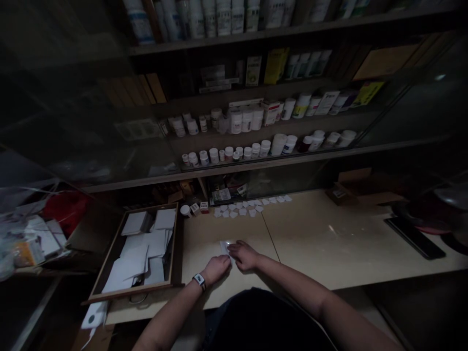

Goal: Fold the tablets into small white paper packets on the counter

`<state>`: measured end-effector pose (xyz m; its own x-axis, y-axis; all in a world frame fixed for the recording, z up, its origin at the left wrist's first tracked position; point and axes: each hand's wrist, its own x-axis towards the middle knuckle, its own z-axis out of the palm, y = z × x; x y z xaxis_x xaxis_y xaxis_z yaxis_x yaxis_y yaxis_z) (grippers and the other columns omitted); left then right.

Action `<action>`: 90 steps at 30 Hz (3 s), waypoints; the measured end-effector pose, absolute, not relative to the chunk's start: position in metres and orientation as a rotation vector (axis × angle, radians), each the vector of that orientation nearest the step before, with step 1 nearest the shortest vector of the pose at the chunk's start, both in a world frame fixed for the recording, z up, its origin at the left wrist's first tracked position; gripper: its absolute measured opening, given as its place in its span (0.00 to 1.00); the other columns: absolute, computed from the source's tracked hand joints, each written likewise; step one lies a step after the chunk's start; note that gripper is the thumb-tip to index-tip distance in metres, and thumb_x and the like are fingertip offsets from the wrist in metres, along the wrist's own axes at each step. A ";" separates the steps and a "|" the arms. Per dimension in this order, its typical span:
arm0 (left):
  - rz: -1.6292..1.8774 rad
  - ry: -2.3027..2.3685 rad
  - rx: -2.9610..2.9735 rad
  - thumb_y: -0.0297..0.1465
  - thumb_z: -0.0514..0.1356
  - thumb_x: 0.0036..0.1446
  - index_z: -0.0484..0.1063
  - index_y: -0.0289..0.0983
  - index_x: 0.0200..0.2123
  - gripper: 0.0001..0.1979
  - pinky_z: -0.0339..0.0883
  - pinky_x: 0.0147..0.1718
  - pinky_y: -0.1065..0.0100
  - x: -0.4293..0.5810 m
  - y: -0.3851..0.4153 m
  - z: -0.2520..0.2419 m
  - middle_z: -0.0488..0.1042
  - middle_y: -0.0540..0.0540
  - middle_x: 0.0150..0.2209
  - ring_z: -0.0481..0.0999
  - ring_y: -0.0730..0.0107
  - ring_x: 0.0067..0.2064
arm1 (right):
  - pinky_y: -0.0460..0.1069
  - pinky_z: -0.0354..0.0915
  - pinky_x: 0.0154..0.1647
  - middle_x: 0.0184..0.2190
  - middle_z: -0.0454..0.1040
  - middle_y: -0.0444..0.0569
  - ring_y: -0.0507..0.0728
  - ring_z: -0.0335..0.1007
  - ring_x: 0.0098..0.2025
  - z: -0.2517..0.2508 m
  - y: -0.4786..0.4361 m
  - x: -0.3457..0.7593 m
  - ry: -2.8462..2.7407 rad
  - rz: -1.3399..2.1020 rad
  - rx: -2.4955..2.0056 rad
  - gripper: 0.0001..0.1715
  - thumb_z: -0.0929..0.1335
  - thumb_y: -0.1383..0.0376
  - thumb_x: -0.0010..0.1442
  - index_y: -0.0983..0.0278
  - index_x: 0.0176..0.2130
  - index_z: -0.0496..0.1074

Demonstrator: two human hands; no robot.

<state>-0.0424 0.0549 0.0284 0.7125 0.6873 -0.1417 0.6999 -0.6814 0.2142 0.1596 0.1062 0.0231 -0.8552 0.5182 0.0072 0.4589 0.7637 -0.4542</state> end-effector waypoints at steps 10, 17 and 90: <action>0.426 1.348 2.386 0.27 0.50 0.61 0.67 0.38 0.46 0.12 0.69 0.44 0.65 -0.047 0.036 0.023 0.75 0.41 0.43 0.74 0.63 0.45 | 0.62 0.52 0.61 0.51 0.75 0.56 0.60 0.65 0.56 0.000 0.094 0.150 -2.724 0.512 -0.917 0.14 0.61 0.66 0.66 0.64 0.43 0.75; 0.437 1.399 2.323 0.25 0.51 0.61 0.66 0.39 0.56 0.20 0.71 0.46 0.64 -0.055 0.041 0.009 0.76 0.41 0.48 0.76 0.63 0.47 | 0.64 0.48 0.63 0.49 0.76 0.56 0.61 0.66 0.54 0.006 0.095 0.150 -2.742 0.516 -0.905 0.13 0.62 0.68 0.64 0.65 0.43 0.75; 0.562 1.986 1.204 0.15 0.59 0.40 0.77 0.30 0.36 0.17 0.65 0.37 0.71 -0.027 0.128 0.013 0.79 0.40 0.34 0.78 0.63 0.38 | 0.57 0.53 0.55 0.49 0.70 0.58 0.62 0.62 0.52 0.031 0.097 0.138 -2.727 0.694 -1.109 0.21 0.60 0.67 0.64 0.66 0.54 0.67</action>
<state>-0.0273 0.1279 0.0126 -0.2909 0.8854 -0.3626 0.5641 0.4648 0.6824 0.1383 0.0967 0.0310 -0.7252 0.6857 -0.0627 0.6323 0.6270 -0.4551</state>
